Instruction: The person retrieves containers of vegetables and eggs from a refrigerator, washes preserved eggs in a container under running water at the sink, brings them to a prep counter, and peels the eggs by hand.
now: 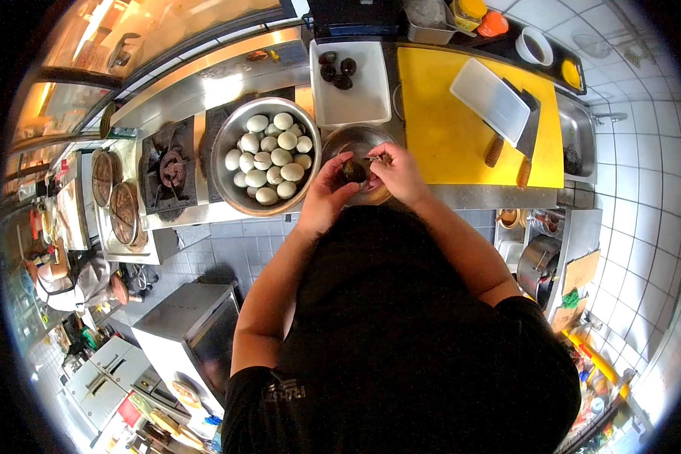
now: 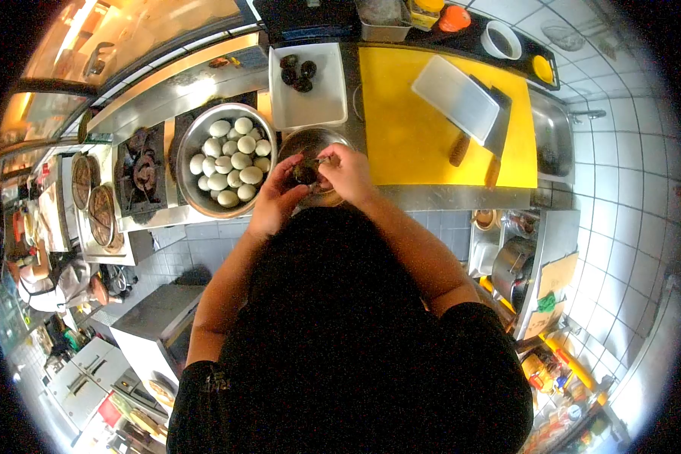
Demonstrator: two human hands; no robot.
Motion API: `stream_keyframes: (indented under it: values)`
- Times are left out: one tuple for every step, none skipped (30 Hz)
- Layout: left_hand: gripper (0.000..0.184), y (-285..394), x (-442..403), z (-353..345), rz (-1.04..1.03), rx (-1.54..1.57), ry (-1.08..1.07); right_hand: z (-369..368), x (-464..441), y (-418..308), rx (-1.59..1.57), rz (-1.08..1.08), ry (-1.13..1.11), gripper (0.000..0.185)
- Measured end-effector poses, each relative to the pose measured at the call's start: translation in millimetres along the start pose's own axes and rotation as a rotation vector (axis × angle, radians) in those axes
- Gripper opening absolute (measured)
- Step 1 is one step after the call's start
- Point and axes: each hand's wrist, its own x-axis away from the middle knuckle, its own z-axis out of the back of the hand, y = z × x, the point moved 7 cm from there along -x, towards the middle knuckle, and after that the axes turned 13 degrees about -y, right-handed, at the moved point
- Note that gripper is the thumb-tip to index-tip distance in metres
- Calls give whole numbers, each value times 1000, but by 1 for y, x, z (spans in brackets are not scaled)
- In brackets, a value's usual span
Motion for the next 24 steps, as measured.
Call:
stream_keyframes:
  values:
    - [59,-1,0,0,-3,64,0,0,0,6,-108,-52,-12,16]
    - [58,-3,-1,1,16,54,6,-1,2,-2,-71,-22,-10,14]
    - [57,-6,-2,3,35,44,11,-4,4,-10,-34,8,-7,13]
    - [56,-7,-3,4,54,35,17,-6,7,-18,3,38,-5,12]
    - [55,-6,-3,6,91,-70,44,-9,8,-23,53,49,-29,13]
    - [54,-4,-3,7,128,-174,70,-11,8,-27,104,60,-54,14]
    - [52,-3,-2,9,164,-279,96,-13,9,-30,154,70,-78,15]
    - [52,-3,-2,9,151,-220,95,-12,8,-22,68,46,-50,17]
    - [51,-5,-1,10,137,-163,95,-11,5,-9,-18,23,-21,19]
    - [50,-6,0,11,124,-105,93,-10,3,1,-104,0,8,21]
    - [50,-8,0,13,90,-51,103,-8,3,5,-123,-38,22,22]
    - [50,-11,1,15,56,2,113,-5,2,9,-142,-76,36,24]
    - [51,-14,1,17,22,56,124,-3,2,13,-161,-114,48,25]
    - [51,-15,2,19,0,88,127,-3,3,12,-162,-129,61,30]
    - [51,-16,2,21,-22,119,131,-3,4,11,-164,-144,74,35]
    - [51,-17,2,23,-44,151,134,-3,6,10,-165,-159,86,39]
    - [51,-15,2,23,-28,92,139,-5,8,3,-105,-160,56,41]
    - [51,-13,2,22,-12,34,144,-8,11,-7,-45,-160,26,43]
    - [51,-11,2,22,3,-24,149,-10,11,-12,15,-159,-5,45]
    - [49,-8,2,21,1,-92,153,-12,10,-16,114,-97,-30,44]
    - [48,-6,1,18,-1,-160,157,-14,8,-20,213,-35,-54,43]
    - [47,-3,1,16,-2,-228,159,-17,8,-24,311,27,-77,42]
    - [46,0,1,14,14,-289,145,-20,8,-26,171,77,-103,34]
    - [44,4,1,11,30,-350,131,-20,7,-25,183,105,-102,32]
